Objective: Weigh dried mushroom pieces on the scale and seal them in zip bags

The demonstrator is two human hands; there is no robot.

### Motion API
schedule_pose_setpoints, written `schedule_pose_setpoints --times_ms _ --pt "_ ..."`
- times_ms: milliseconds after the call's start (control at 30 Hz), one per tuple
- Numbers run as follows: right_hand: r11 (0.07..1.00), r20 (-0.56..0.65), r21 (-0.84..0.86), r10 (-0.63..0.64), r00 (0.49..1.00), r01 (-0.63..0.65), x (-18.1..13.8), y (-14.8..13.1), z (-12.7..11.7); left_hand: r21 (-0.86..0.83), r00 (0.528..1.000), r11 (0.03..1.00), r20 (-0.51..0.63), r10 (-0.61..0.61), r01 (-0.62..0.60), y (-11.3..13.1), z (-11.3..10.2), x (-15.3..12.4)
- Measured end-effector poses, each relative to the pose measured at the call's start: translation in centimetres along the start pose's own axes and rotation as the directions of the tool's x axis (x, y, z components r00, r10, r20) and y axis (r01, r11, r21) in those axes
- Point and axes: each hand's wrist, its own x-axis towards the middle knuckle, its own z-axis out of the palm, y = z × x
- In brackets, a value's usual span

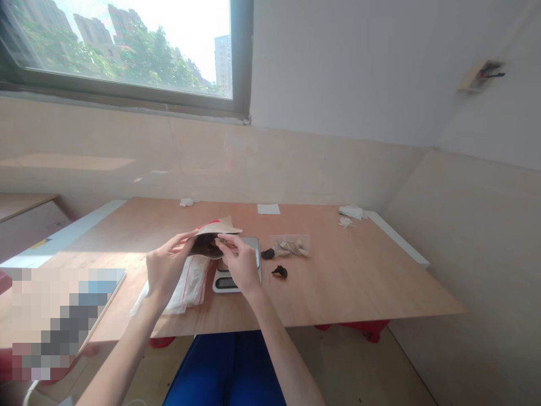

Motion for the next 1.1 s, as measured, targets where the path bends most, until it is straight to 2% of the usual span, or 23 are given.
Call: schedule_pose_setpoints --times_ms 67,133,200,267,333,533,600,733,933,1100 --pt "0.979 0.069 -0.184 -0.077 0.995 0.088 0.2 -0.2 -0.1 -0.023 1.000 1.000 0.017 -0.011 0.011 -0.1 -0.1 0.0" --pt "0.892 0.201 -0.400 -0.142 0.969 0.213 0.5 -0.5 0.1 -0.052 1.000 0.999 0.031 -0.005 0.006 -0.2 -0.3 0.0" --pt "0.755 0.345 -0.575 -0.126 0.930 0.315 0.9 -0.7 0.7 -0.080 0.999 0.997 0.042 0.014 -0.011 -0.3 -0.6 0.1" --pt "0.621 0.434 -0.695 -0.042 0.900 0.364 1.4 -0.8 1.4 -0.099 0.998 0.995 0.056 0.031 -0.026 -0.3 -0.7 0.1" --pt "0.533 0.460 -0.759 0.029 0.888 0.375 2.2 -0.7 2.3 -0.109 0.997 0.994 0.065 0.038 -0.031 -0.4 -0.9 0.1" --pt "0.402 0.447 -0.836 0.105 0.888 0.374 5.6 1.0 5.8 -0.134 0.998 0.990 0.051 0.047 -0.040 -0.1 -1.0 -0.4" --pt "0.393 0.436 -0.850 0.148 0.888 0.352 6.4 1.7 6.7 -0.132 0.998 0.991 0.047 0.040 -0.034 -0.1 -0.9 -0.5" --pt "0.406 0.428 -0.849 0.155 0.890 0.338 7.1 2.7 7.5 -0.135 0.998 0.990 0.043 0.044 -0.038 -0.2 -0.8 -0.7" --pt "0.433 0.439 -0.831 0.125 0.890 0.349 7.0 2.5 7.0 -0.147 0.998 0.988 0.029 0.047 -0.043 -0.3 -0.7 -0.6" --pt "0.525 0.446 -0.771 0.039 0.894 0.361 6.7 2.2 6.3 -0.130 0.999 0.991 0.038 0.037 -0.032 -0.3 -0.7 -0.7"
